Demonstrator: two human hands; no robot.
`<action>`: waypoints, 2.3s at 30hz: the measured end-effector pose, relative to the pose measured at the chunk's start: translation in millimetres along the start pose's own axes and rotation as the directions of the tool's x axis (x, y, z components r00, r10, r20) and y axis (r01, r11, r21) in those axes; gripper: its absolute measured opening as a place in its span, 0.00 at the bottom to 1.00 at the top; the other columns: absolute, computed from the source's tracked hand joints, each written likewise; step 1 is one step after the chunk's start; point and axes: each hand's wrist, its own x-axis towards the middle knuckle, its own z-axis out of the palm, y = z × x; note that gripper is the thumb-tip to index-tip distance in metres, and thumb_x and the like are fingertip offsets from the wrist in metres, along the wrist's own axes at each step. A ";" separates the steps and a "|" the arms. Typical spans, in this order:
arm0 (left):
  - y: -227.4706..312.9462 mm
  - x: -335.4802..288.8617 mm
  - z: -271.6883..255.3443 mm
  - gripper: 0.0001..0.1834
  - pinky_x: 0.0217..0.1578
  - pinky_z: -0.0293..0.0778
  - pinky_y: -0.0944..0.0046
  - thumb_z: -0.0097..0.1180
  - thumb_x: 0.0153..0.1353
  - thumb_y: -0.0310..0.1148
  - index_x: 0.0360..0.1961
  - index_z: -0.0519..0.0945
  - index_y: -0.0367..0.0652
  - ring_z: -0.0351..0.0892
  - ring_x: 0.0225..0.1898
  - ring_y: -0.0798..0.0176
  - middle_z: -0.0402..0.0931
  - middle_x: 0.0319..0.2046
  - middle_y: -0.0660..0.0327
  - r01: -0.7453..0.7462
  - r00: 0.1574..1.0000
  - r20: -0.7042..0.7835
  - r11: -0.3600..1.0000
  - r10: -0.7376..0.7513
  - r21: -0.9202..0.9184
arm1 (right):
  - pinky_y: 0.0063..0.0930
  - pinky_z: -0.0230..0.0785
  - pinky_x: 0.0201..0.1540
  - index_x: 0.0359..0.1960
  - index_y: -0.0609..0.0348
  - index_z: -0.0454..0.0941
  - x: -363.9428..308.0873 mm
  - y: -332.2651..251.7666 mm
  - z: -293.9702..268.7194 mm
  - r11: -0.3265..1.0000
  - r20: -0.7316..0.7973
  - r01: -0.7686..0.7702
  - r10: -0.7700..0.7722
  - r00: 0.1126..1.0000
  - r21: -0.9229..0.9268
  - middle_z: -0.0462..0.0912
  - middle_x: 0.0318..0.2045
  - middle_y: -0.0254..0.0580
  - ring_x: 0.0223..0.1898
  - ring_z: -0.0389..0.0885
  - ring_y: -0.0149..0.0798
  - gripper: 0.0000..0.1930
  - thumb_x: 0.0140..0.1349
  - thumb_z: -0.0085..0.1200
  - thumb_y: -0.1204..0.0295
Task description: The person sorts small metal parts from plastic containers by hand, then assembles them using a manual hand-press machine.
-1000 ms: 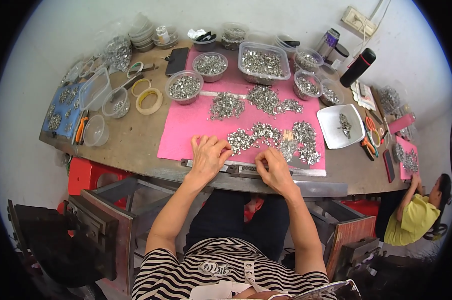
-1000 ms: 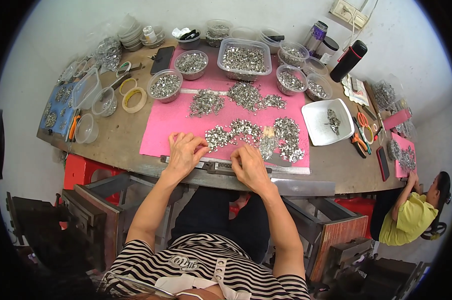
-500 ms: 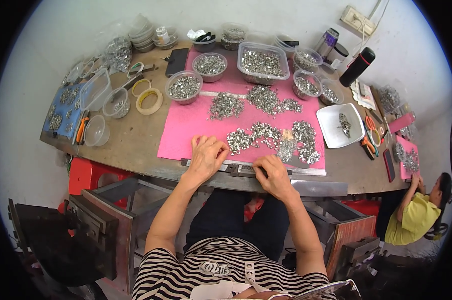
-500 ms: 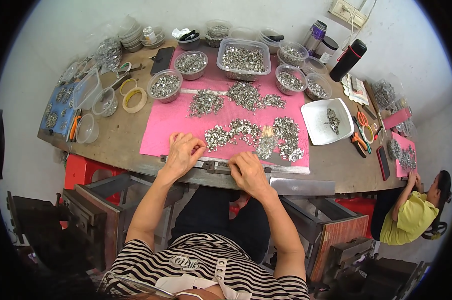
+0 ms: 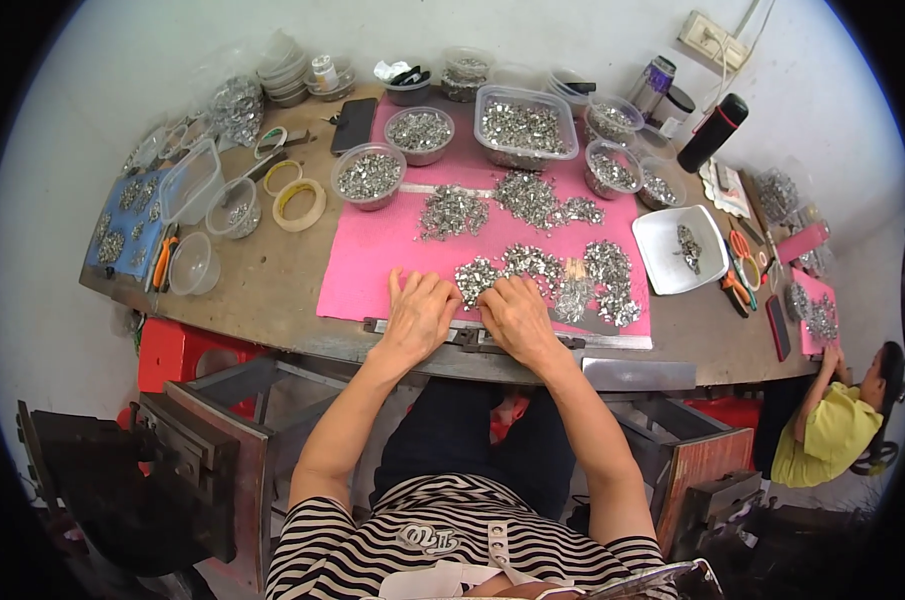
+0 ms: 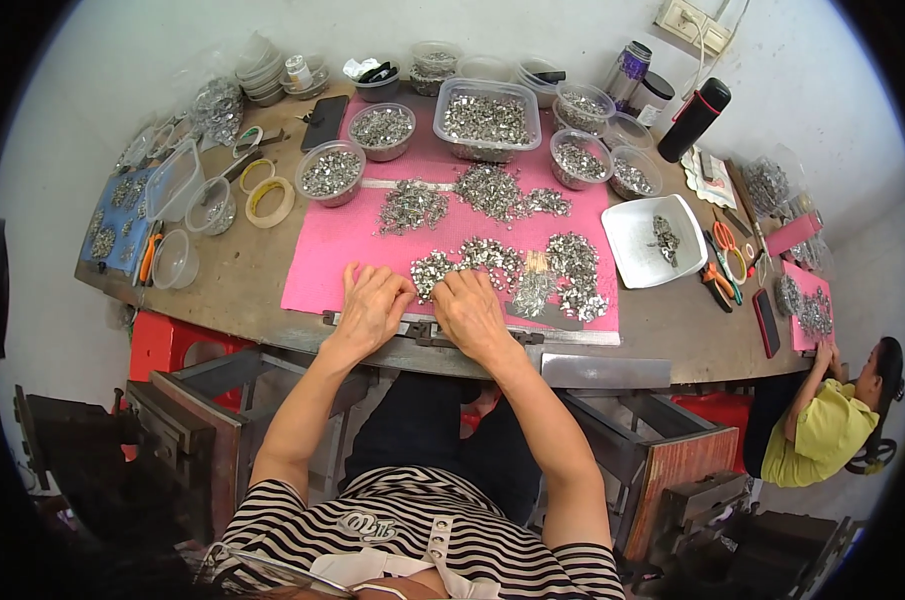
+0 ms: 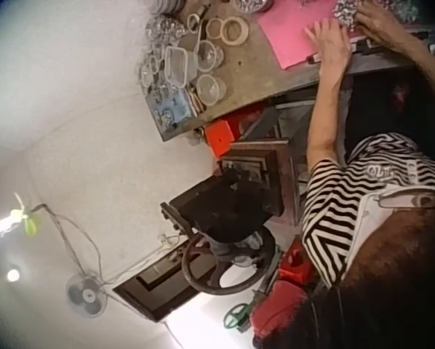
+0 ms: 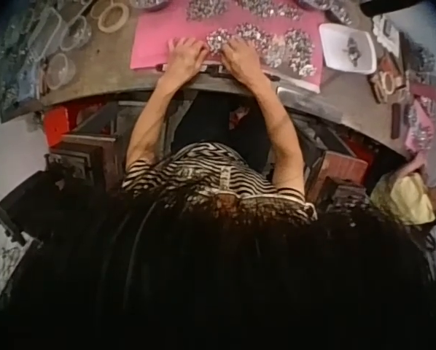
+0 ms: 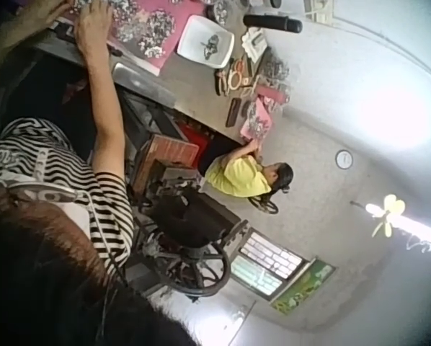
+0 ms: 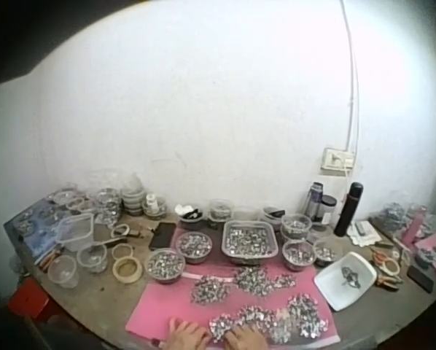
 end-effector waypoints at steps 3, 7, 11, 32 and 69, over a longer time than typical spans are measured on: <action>16.6 -0.7 1.9 0.04 0.62 0.55 0.40 0.62 0.61 0.29 0.36 0.80 0.45 0.74 0.40 0.56 0.75 0.32 0.63 -0.010 1.000 -0.005 0.996 0.009 -0.083 | 0.41 0.65 0.44 0.33 0.58 0.77 -6.0 8.2 1.1 0.998 -0.026 -0.029 0.030 0.999 0.051 0.75 0.31 0.42 0.38 0.75 0.46 0.05 0.56 0.59 0.76; 33.6 -10.2 10.2 0.04 0.63 0.55 0.40 0.61 0.62 0.29 0.36 0.79 0.45 0.76 0.42 0.57 0.76 0.34 0.64 -0.081 0.997 -0.005 0.980 0.081 -0.179 | 0.40 0.65 0.41 0.33 0.59 0.76 -19.0 15.7 -29.6 0.953 0.009 -0.179 0.182 0.983 0.245 0.76 0.30 0.42 0.34 0.76 0.47 0.06 0.55 0.61 0.78; 42.2 -14.4 20.5 0.05 0.63 0.56 0.38 0.61 0.60 0.30 0.37 0.78 0.45 0.75 0.44 0.57 0.75 0.36 0.63 -0.152 0.988 0.008 0.965 0.157 -0.216 | 0.39 0.65 0.41 0.33 0.60 0.75 -45.0 7.4 -42.3 0.920 0.043 -0.206 0.203 0.978 0.333 0.76 0.31 0.42 0.35 0.76 0.47 0.08 0.54 0.62 0.80; 8.7 -16.3 -10.7 0.26 0.68 0.43 0.24 0.54 0.68 0.29 0.68 0.71 0.49 0.67 0.67 0.43 0.81 0.54 0.60 0.082 0.995 0.068 0.989 -0.074 -0.119 | 0.39 0.70 0.46 0.41 0.62 0.81 -47.4 6.1 -39.9 0.979 -0.022 -0.072 0.077 0.997 0.192 0.82 0.42 0.44 0.42 0.78 0.48 0.11 0.55 0.61 0.81; 15.5 -4.0 -4.0 0.04 0.56 0.60 0.46 0.63 0.59 0.27 0.35 0.80 0.44 0.76 0.37 0.60 0.76 0.30 0.65 -0.033 0.999 -0.006 0.996 0.032 -0.081 | 0.41 0.69 0.39 0.28 0.60 0.80 -12.3 12.5 -20.9 0.973 0.016 -0.172 0.171 0.985 0.157 0.77 0.27 0.43 0.33 0.77 0.48 0.04 0.55 0.63 0.76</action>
